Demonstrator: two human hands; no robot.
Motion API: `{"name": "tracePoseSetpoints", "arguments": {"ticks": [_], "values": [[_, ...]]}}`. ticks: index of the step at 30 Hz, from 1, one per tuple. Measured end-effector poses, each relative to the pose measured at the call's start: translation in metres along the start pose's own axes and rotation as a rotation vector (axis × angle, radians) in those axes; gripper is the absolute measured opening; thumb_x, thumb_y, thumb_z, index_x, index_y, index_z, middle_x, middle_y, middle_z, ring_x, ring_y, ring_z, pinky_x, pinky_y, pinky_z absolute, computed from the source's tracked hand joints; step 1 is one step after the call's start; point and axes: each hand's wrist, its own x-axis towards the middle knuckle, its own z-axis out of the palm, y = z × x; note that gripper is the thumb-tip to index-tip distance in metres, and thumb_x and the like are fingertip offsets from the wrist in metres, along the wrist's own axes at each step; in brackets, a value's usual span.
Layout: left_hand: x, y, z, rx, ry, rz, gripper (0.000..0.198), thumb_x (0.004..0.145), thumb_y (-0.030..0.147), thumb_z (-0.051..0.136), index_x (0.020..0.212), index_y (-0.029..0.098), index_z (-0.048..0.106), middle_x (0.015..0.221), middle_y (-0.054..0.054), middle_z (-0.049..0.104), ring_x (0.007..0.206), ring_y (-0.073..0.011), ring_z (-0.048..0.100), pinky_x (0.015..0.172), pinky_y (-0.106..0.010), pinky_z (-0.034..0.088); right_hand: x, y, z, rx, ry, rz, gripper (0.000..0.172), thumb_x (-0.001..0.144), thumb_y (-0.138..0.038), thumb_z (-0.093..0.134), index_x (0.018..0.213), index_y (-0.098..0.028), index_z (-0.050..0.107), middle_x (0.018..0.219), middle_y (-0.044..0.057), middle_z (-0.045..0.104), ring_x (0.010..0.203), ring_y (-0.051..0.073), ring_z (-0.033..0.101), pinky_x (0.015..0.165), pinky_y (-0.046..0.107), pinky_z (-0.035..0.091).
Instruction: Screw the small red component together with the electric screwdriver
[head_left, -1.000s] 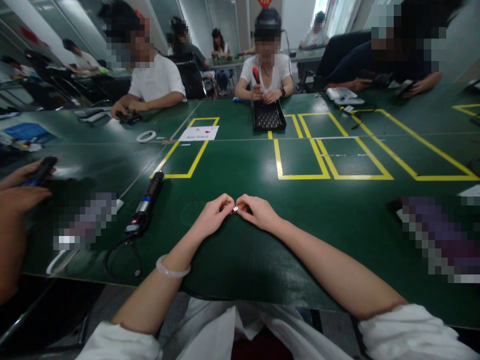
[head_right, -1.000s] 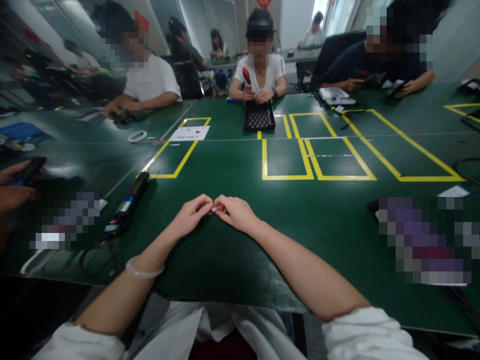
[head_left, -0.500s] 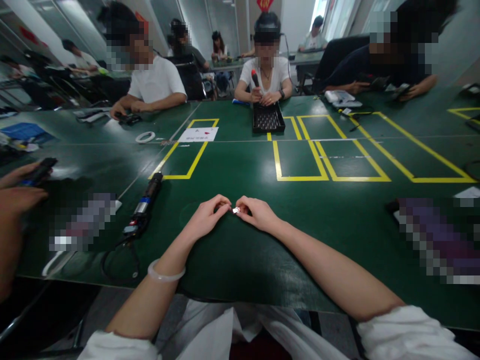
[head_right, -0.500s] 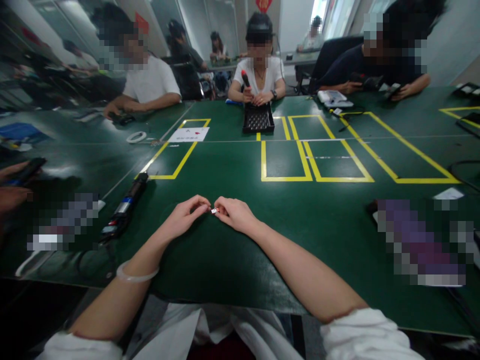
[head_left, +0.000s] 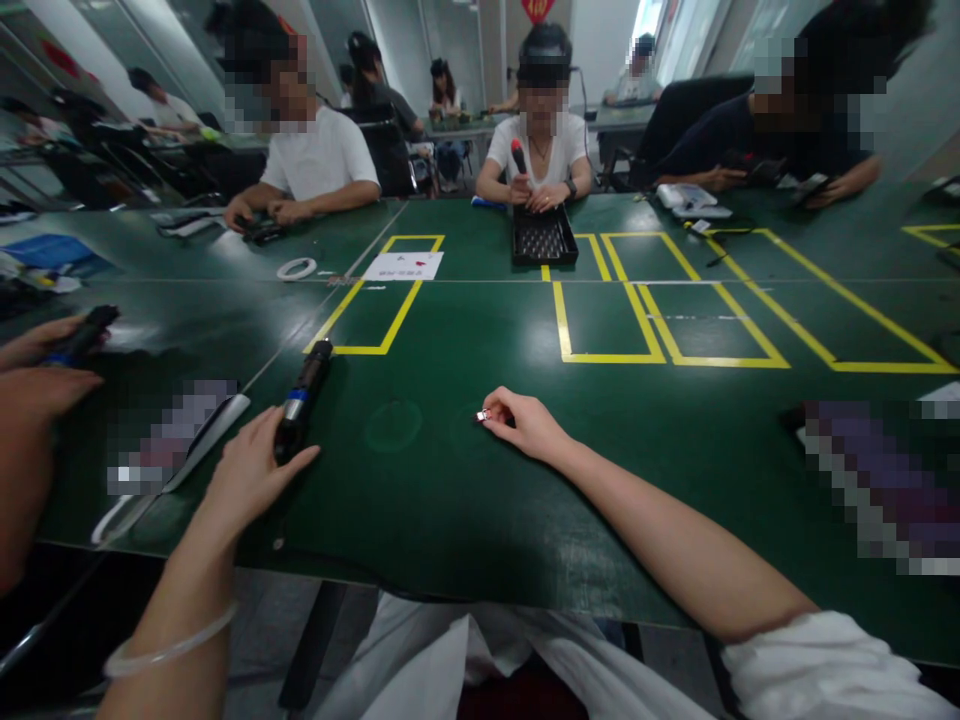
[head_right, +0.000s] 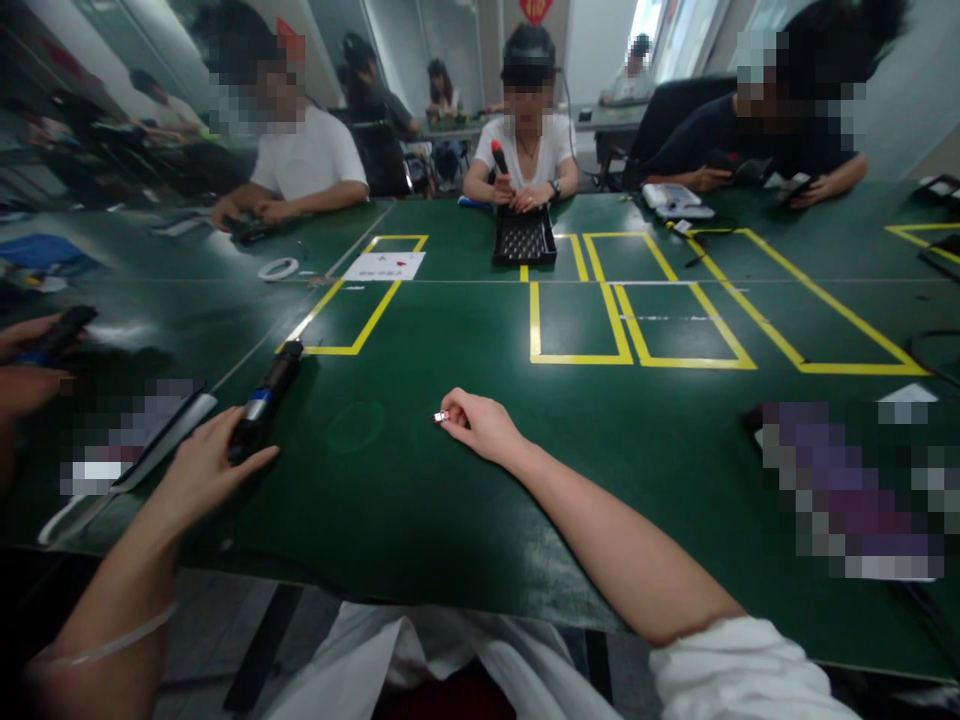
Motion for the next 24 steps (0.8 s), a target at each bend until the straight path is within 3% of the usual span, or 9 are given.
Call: {"name": "tracePoseSetpoints", "arguments": {"ticks": [4,8,12,18,24], "values": [[-0.003,-0.023,-0.013,0.060,-0.114,-0.086,0.060,0.078,0.056,0.054,0.127,0.024,0.046,0.130,-0.005,0.058,0.125,-0.0352,0.051,0.103,-0.054,0.044,0.000,0.002,0.001,0.021,0.006,0.008,0.011,0.089,-0.025,0.059,0.098,-0.020,0.055,0.082,-0.001,0.064,0.069,0.011,0.059,0.066,0.023,0.045],[0.005,-0.016,-0.018,0.096,-0.160,-0.147,0.065,0.071,0.055,0.057,0.125,0.019,0.050,0.121,-0.009,0.062,0.116,-0.0348,0.057,0.097,-0.050,0.048,0.000,0.003,0.002,0.046,0.008,0.014,0.012,0.089,-0.025,0.059,0.098,-0.020,0.054,0.082,0.000,0.064,0.069,0.011,0.059,0.066,0.023,0.045],[0.009,0.001,-0.011,0.170,-0.167,-0.108,0.071,0.074,0.054,0.055,0.131,0.013,0.047,0.120,-0.014,0.061,0.113,-0.0348,0.057,0.098,-0.048,0.047,0.001,0.002,0.001,0.062,0.008,0.015,0.013,0.088,-0.025,0.060,0.099,-0.020,0.055,0.082,0.000,0.064,0.069,0.012,0.059,0.066,0.024,0.046],[0.006,0.052,0.008,0.232,-0.172,-0.140,0.076,0.079,0.057,0.049,0.139,0.011,0.040,0.126,-0.019,0.055,0.119,-0.0346,0.053,0.098,-0.045,0.045,0.001,0.004,0.002,0.067,0.017,0.019,0.014,0.088,-0.026,0.061,0.099,-0.019,0.056,0.081,-0.001,0.064,0.069,0.012,0.059,0.067,0.024,0.045],[0.010,0.135,0.028,0.244,-0.178,0.038,0.071,0.082,0.054,0.049,0.140,0.014,0.039,0.121,-0.015,0.057,0.111,-0.0302,0.056,0.090,-0.039,0.049,0.001,0.003,0.001,0.058,0.022,0.007,0.014,0.087,-0.026,0.062,0.097,-0.019,0.056,0.078,-0.002,0.062,0.068,0.011,0.058,0.066,0.023,0.045]]}}
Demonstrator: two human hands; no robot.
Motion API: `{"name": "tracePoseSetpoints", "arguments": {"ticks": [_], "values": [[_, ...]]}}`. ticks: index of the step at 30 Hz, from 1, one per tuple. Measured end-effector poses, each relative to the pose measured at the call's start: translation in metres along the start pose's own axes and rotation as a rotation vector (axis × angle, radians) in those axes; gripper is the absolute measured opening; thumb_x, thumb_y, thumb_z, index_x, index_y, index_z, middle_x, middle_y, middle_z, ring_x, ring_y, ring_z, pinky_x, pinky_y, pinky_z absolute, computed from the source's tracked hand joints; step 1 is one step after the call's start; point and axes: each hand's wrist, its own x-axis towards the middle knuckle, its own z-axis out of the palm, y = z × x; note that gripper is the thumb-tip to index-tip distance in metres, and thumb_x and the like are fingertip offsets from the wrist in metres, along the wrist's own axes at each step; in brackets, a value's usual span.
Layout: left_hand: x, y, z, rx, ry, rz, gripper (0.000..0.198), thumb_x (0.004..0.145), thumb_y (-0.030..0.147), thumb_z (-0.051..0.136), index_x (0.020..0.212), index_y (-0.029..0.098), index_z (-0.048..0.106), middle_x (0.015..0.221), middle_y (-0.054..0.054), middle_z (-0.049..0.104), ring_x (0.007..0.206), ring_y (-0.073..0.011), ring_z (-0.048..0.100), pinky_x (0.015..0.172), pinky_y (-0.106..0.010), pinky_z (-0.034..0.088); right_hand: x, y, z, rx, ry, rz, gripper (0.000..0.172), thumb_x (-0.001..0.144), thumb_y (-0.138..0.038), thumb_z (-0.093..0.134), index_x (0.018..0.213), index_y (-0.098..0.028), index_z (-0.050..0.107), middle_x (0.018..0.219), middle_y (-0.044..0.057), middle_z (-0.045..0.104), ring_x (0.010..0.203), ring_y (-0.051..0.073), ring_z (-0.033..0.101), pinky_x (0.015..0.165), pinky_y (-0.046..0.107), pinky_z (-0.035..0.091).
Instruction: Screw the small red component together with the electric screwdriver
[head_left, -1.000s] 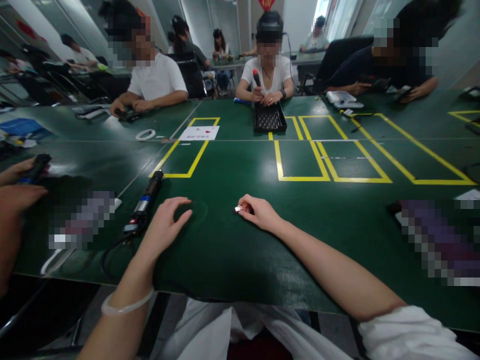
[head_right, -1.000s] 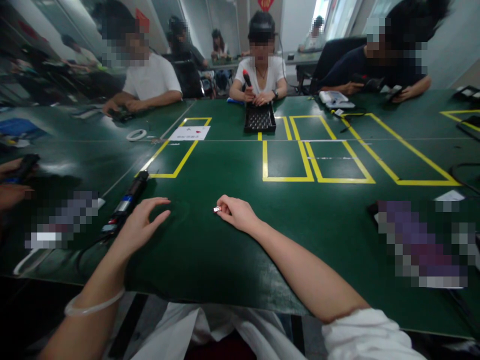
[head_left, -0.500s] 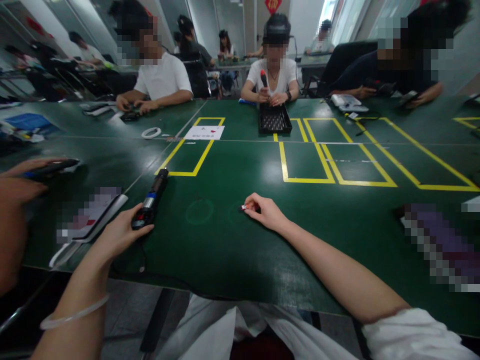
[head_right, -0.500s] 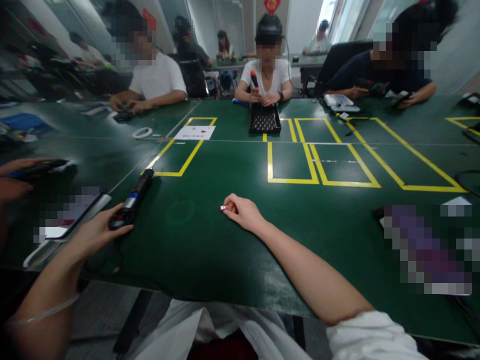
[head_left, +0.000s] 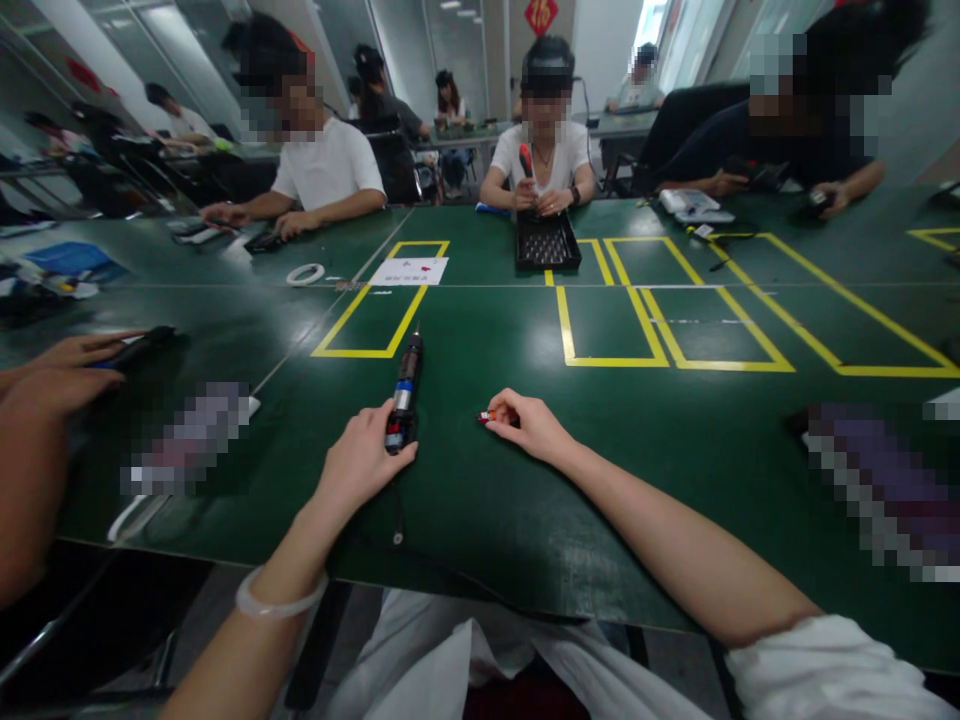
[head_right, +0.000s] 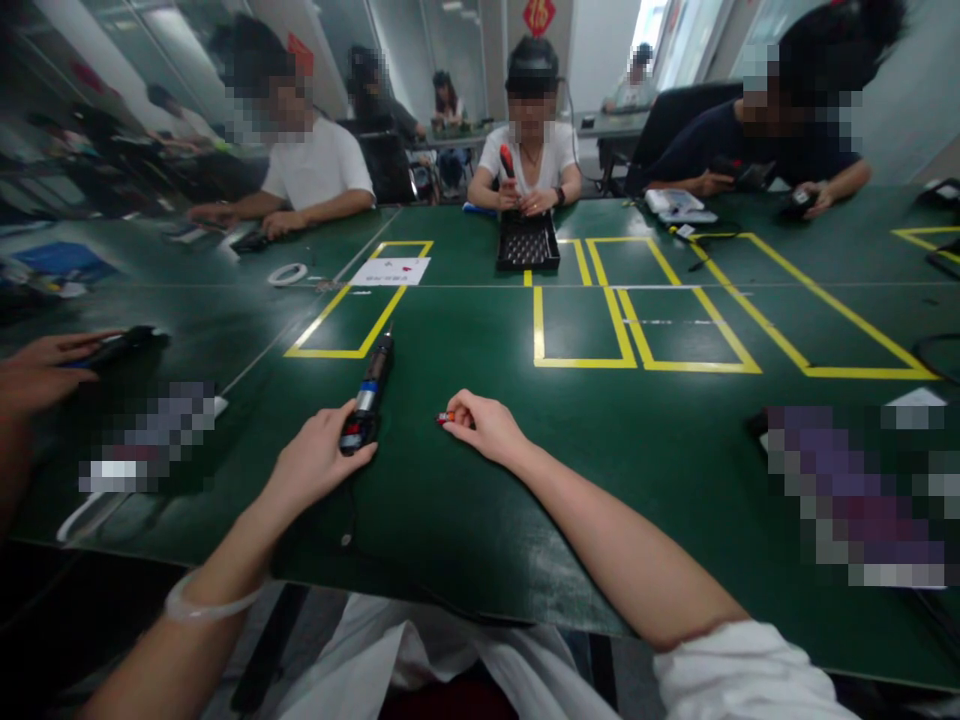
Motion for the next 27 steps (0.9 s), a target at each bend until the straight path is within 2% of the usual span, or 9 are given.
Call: {"name": "tracePoseSetpoints", "arguments": {"ticks": [4,8,14,19,27], "values": [[0.009,0.053,-0.002,0.032,0.022,0.131,0.069,0.082,0.048,0.053,0.140,0.014,0.038,0.121,-0.014,0.056,0.108,-0.0296,0.055,0.086,-0.039,0.050,0.000,-0.002,-0.001,-0.021,-0.003,-0.005,0.013,0.087,-0.026,0.063,0.095,-0.019,0.055,0.077,-0.002,0.062,0.067,0.011,0.057,0.065,0.023,0.044],[0.018,0.082,0.001,0.006,0.046,0.187,0.067,0.081,0.043,0.056,0.139,0.015,0.038,0.122,-0.014,0.054,0.109,-0.0289,0.054,0.085,-0.038,0.049,0.000,-0.002,0.000,-0.055,-0.009,-0.010,0.013,0.085,-0.025,0.064,0.093,-0.020,0.054,0.075,-0.003,0.062,0.066,0.011,0.057,0.064,0.023,0.042],[0.019,0.093,0.006,-0.038,0.063,0.172,0.065,0.082,0.041,0.056,0.140,0.018,0.037,0.122,-0.013,0.053,0.107,-0.0279,0.054,0.080,-0.036,0.050,0.002,-0.002,-0.001,-0.163,-0.023,-0.004,0.014,0.082,-0.021,0.067,0.090,-0.019,0.054,0.073,-0.004,0.061,0.065,0.011,0.054,0.062,0.022,0.038],[0.016,0.095,0.006,-0.049,0.088,0.183,0.066,0.084,0.041,0.054,0.142,0.017,0.035,0.125,-0.014,0.050,0.110,-0.0283,0.052,0.082,-0.037,0.051,0.006,-0.001,0.002,-0.253,-0.024,-0.001,0.018,0.080,-0.020,0.071,0.087,-0.019,0.055,0.071,-0.004,0.059,0.068,0.012,0.052,0.063,0.022,0.034],[0.015,0.096,0.006,-0.033,0.076,0.175,0.066,0.085,0.042,0.052,0.143,0.015,0.035,0.125,-0.014,0.051,0.109,-0.0282,0.053,0.082,-0.037,0.050,0.006,-0.002,0.003,-0.125,-0.052,-0.025,0.021,0.081,-0.018,0.068,0.099,-0.019,0.056,0.077,-0.002,0.063,0.070,0.012,0.056,0.070,0.025,0.042]]}}
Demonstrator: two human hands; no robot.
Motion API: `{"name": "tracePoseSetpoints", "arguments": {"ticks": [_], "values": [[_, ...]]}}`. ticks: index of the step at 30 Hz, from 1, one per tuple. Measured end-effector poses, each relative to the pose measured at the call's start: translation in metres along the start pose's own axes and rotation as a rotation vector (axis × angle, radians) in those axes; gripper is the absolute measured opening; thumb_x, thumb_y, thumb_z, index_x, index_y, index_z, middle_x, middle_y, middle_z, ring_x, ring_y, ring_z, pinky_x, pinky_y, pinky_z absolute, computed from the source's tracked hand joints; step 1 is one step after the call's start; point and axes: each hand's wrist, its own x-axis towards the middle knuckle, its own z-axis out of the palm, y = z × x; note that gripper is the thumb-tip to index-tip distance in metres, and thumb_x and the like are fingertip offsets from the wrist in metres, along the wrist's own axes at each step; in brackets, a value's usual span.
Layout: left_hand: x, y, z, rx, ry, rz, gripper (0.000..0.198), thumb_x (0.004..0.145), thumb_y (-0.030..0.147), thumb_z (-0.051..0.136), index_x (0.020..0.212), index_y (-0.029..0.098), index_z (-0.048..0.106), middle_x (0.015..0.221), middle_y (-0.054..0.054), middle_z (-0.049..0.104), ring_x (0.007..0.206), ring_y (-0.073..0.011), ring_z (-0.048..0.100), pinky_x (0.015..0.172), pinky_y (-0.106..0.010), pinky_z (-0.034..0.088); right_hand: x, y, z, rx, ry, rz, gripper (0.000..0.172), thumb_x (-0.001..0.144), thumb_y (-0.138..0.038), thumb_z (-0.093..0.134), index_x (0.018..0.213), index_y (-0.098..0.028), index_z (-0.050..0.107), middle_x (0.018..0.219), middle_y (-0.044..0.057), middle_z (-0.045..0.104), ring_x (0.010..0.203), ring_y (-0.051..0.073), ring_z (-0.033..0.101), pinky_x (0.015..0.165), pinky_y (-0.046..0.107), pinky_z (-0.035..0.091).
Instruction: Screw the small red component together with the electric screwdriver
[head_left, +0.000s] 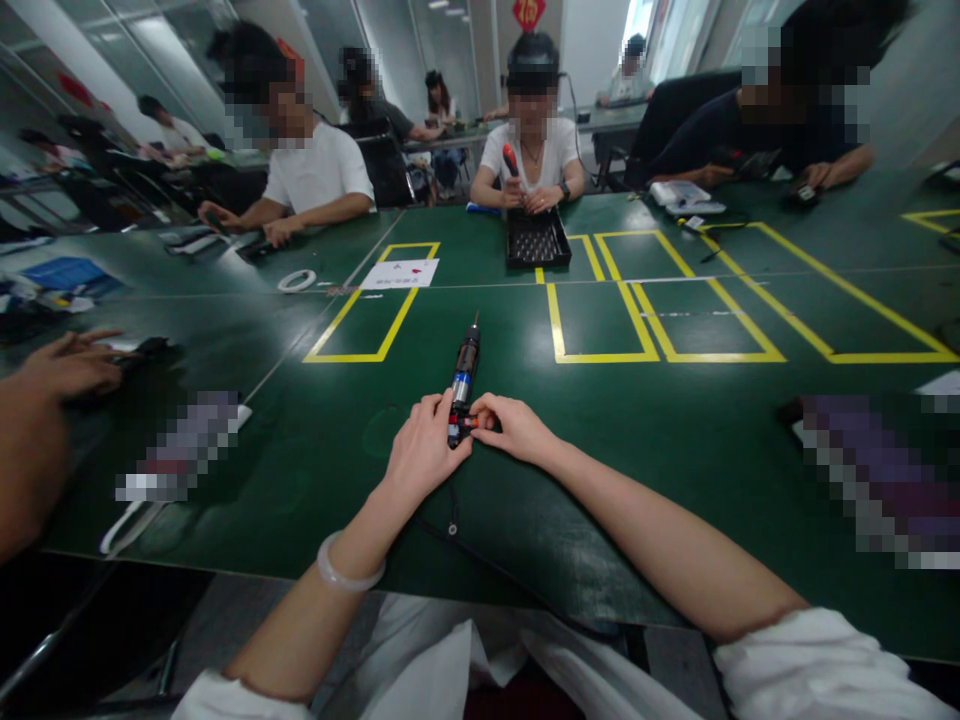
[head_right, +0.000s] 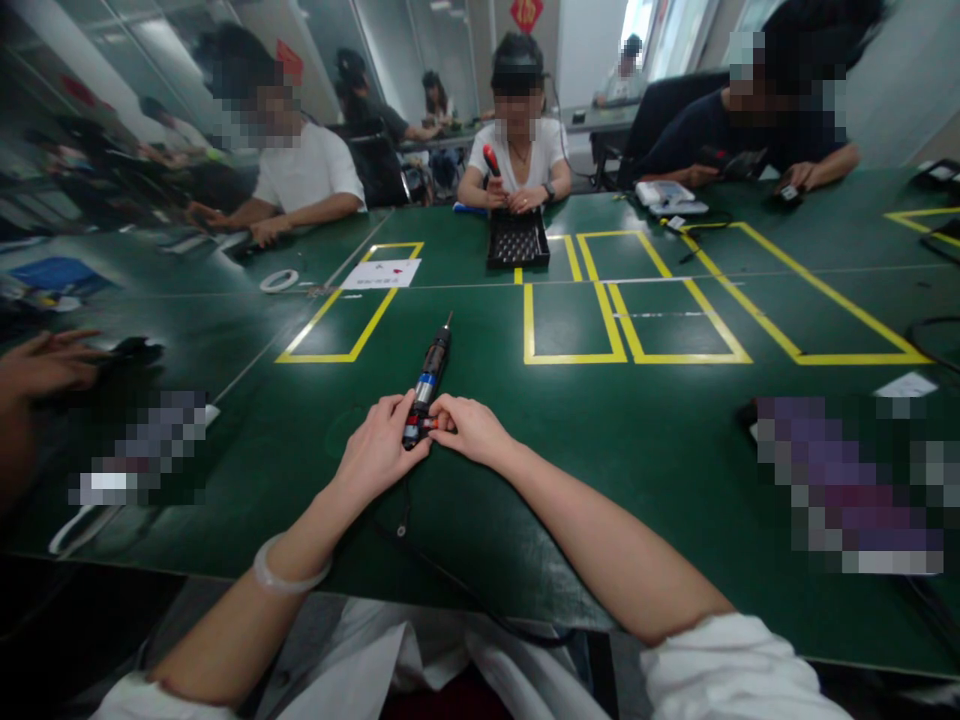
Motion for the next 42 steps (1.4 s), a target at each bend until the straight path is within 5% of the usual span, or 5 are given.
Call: {"name": "tracePoseSetpoints", "arguments": {"ticks": [16,24,30,36,42], "values": [[0.011,-0.004,-0.004,0.079,-0.035,-0.032,0.063,0.089,0.057,0.043,0.140,0.021,0.038,0.113,-0.012,0.053,0.098,-0.0270,0.056,0.073,-0.034,0.049,-0.004,-0.003,-0.005,-0.013,0.015,-0.103,0.021,0.083,-0.008,0.055,0.099,-0.018,0.064,0.094,0.004,0.066,0.089,0.017,0.059,0.084,0.030,0.045],[-0.001,-0.030,-0.016,0.128,-0.084,-0.033,0.064,0.088,0.057,0.044,0.141,0.022,0.039,0.117,-0.013,0.053,0.099,-0.0272,0.057,0.076,-0.035,0.049,-0.005,-0.005,-0.008,-0.029,0.007,-0.096,0.010,0.086,-0.013,0.057,0.092,-0.018,0.064,0.088,0.003,0.065,0.084,0.016,0.059,0.080,0.028,0.044],[-0.025,-0.083,-0.021,0.170,-0.113,-0.119,0.069,0.089,0.062,0.034,0.142,0.019,0.040,0.122,-0.015,0.053,0.102,-0.0298,0.057,0.083,-0.040,0.049,-0.006,-0.008,-0.011,-0.034,-0.006,-0.086,0.009,0.087,-0.014,0.057,0.091,-0.018,0.064,0.087,0.003,0.065,0.083,0.015,0.059,0.080,0.029,0.044],[-0.046,-0.164,-0.029,0.262,-0.144,-0.200,0.071,0.090,0.061,0.032,0.142,0.014,0.040,0.122,-0.020,0.054,0.105,-0.0359,0.057,0.086,-0.046,0.047,-0.006,-0.007,-0.010,-0.038,-0.006,-0.087,0.010,0.086,-0.014,0.058,0.092,-0.018,0.064,0.088,0.003,0.066,0.084,0.016,0.059,0.079,0.029,0.044],[-0.059,-0.234,-0.039,0.346,-0.170,-0.288,0.063,0.086,0.061,0.039,0.134,0.019,0.044,0.119,-0.013,0.060,0.107,-0.0342,0.058,0.089,-0.046,0.047,-0.005,-0.005,-0.008,-0.050,-0.006,-0.085,0.009,0.086,-0.015,0.058,0.092,-0.018,0.065,0.088,0.003,0.066,0.085,0.016,0.059,0.080,0.030,0.044]]}}
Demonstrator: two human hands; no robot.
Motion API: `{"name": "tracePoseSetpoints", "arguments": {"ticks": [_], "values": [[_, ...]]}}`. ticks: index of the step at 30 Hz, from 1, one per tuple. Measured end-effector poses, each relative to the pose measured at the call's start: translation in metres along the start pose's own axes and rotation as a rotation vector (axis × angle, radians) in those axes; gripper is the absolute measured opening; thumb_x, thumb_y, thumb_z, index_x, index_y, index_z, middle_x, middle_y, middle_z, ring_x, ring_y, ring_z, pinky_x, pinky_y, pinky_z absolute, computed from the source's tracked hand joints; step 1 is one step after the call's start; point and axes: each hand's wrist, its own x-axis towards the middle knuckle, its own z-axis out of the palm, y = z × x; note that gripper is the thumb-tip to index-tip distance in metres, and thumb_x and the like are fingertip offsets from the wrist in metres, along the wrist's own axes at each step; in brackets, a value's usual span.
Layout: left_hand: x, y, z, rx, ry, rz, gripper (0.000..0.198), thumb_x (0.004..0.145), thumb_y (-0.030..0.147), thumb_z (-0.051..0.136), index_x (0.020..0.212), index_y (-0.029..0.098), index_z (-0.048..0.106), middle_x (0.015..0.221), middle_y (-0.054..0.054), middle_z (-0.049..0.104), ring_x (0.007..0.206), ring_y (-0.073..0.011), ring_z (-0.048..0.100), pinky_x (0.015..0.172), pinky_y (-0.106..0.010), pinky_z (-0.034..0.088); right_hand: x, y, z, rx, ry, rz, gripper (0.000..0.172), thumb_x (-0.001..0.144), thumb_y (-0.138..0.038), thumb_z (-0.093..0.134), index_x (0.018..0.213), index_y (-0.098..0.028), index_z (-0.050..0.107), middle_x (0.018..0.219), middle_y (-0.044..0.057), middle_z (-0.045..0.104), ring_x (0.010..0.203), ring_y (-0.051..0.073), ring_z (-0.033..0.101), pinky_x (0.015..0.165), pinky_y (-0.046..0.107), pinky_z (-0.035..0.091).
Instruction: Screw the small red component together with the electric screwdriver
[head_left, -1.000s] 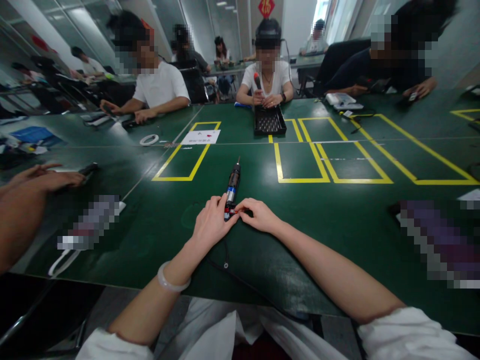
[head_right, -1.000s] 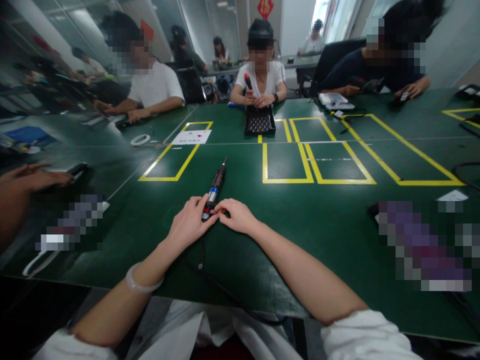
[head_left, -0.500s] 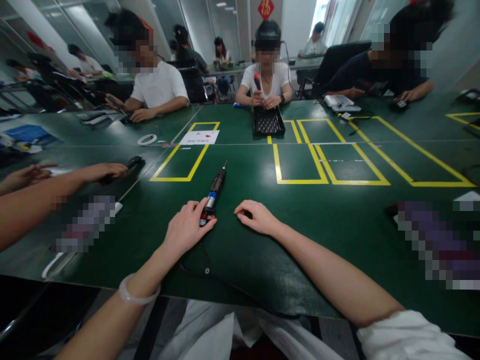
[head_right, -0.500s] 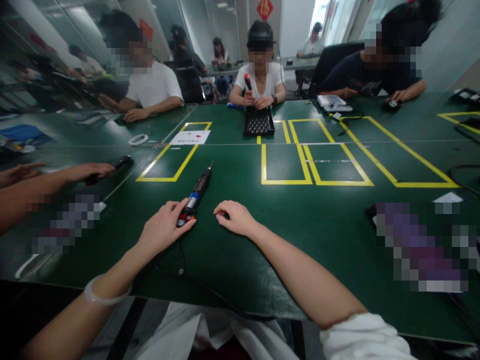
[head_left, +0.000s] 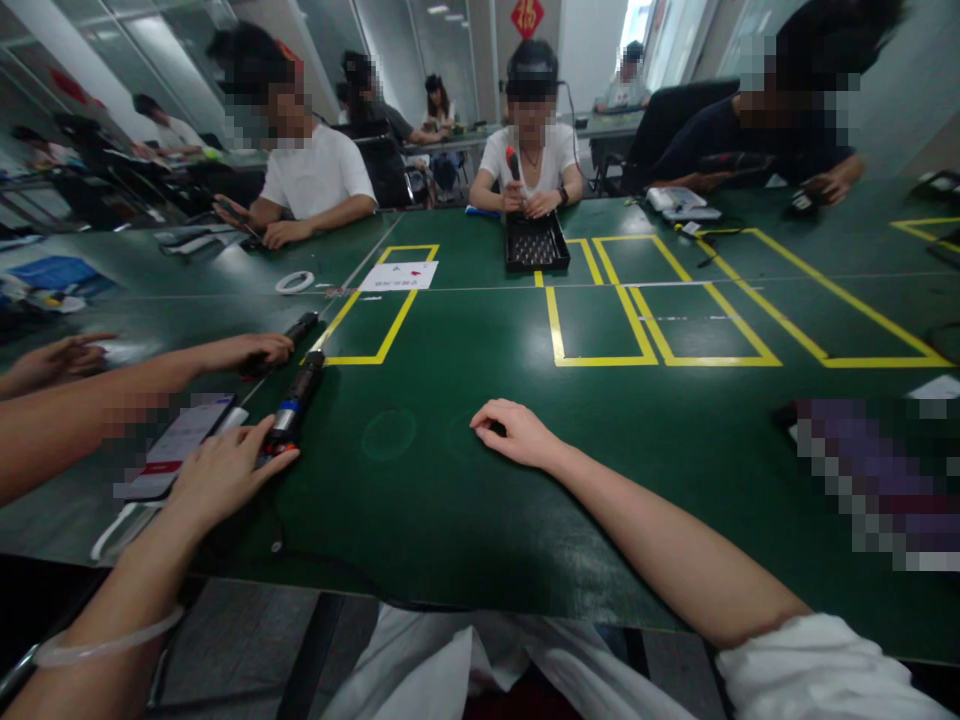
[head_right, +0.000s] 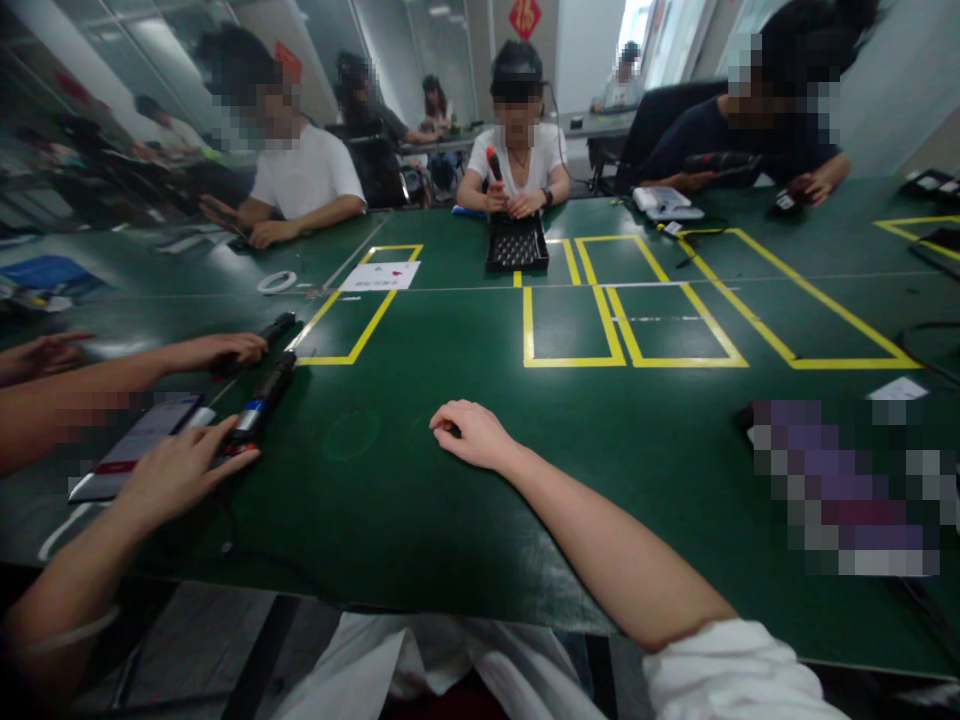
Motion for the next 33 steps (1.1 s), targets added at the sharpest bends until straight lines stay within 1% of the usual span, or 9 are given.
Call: {"name": "tracePoseSetpoints", "arguments": {"ticks": [3,7,10,13,17,20,24,29,33], "values": [[-0.001,-0.014,0.000,0.084,0.036,-0.055,0.063,0.086,0.061,0.036,0.133,0.020,0.044,0.119,-0.013,0.060,0.105,-0.0339,0.058,0.088,-0.045,0.047,0.000,-0.001,0.000,0.003,-0.003,0.012,0.009,0.086,-0.014,0.059,0.092,-0.019,0.065,0.088,0.003,0.066,0.085,0.016,0.059,0.080,0.030,0.044],[-0.008,-0.013,-0.005,0.138,0.086,-0.088,0.060,0.086,0.062,0.032,0.121,0.018,0.051,0.112,-0.013,0.061,0.099,-0.0310,0.061,0.083,-0.040,0.049,0.001,-0.001,0.000,0.003,-0.007,0.017,0.009,0.086,-0.015,0.059,0.091,-0.019,0.065,0.088,0.003,0.066,0.084,0.016,0.059,0.081,0.030,0.043],[-0.013,-0.006,-0.010,0.040,0.035,-0.116,0.050,0.086,0.058,0.030,0.101,0.018,0.056,0.101,-0.011,0.063,0.092,-0.0297,0.063,0.077,-0.038,0.049,0.001,-0.001,0.000,-0.003,-0.014,0.011,0.009,0.087,-0.015,0.059,0.092,-0.019,0.065,0.088,0.003,0.066,0.084,0.016,0.058,0.081,0.030,0.043],[-0.015,-0.001,-0.017,-0.051,-0.001,-0.209,0.049,0.087,0.057,0.027,0.097,0.020,0.057,0.091,-0.010,0.065,0.084,-0.0315,0.065,0.069,-0.040,0.049,0.001,-0.001,-0.001,-0.009,-0.018,0.003,0.009,0.087,-0.016,0.058,0.093,-0.018,0.065,0.088,0.003,0.066,0.084,0.016,0.058,0.080,0.030,0.043],[-0.014,0.013,-0.029,-0.246,0.124,-0.317,0.044,0.085,0.058,0.035,0.104,0.025,0.056,0.091,-0.006,0.067,0.084,-0.0309,0.064,0.073,-0.044,0.050,0.002,-0.002,-0.001,-0.006,-0.019,0.007,0.008,0.088,-0.016,0.058,0.092,-0.018,0.065,0.088,0.003,0.066,0.084,0.016,0.058,0.080,0.030,0.044],[-0.008,0.041,-0.037,-0.641,0.154,-0.196,0.040,0.084,0.057,0.043,0.105,0.024,0.054,0.095,-0.003,0.068,0.089,-0.0241,0.065,0.084,-0.040,0.051,0.002,-0.001,-0.001,-0.004,-0.017,0.006,0.008,0.087,-0.016,0.058,0.092,-0.018,0.065,0.087,0.003,0.066,0.084,0.016,0.058,0.080,0.030,0.044],[0.001,0.104,-0.053,-1.102,0.006,0.039,0.045,0.084,0.053,0.051,0.109,0.017,0.058,0.104,-0.007,0.068,0.089,-0.0196,0.066,0.088,-0.036,0.052,0.001,-0.002,-0.002,0.004,-0.009,0.009,0.009,0.087,-0.015,0.058,0.093,-0.018,0.064,0.088,0.003,0.067,0.086,0.016,0.059,0.081,0.030,0.044],[0.010,0.177,-0.071,-1.204,-0.183,0.307,0.044,0.089,0.048,0.049,0.120,0.019,0.062,0.104,-0.006,0.068,0.094,-0.0188,0.063,0.090,-0.034,0.048,-0.001,-0.003,0.000,0.099,0.010,0.043,0.017,0.089,-0.018,0.056,0.105,-0.019,0.060,0.086,0.001,0.067,0.081,0.014,0.061,0.079,0.028,0.046],[0.019,0.209,-0.065,-1.279,-0.297,0.460,0.050,0.086,0.042,0.057,0.129,0.016,0.053,0.090,-0.004,0.065,0.082,-0.0165,0.061,0.078,-0.030,0.048,-0.002,0.001,0.003,0.230,0.014,0.042,0.033,0.089,-0.023,0.060,0.120,-0.020,0.050,0.086,-0.001,0.066,0.075,0.012,0.062,0.076,0.026,0.048]]}}
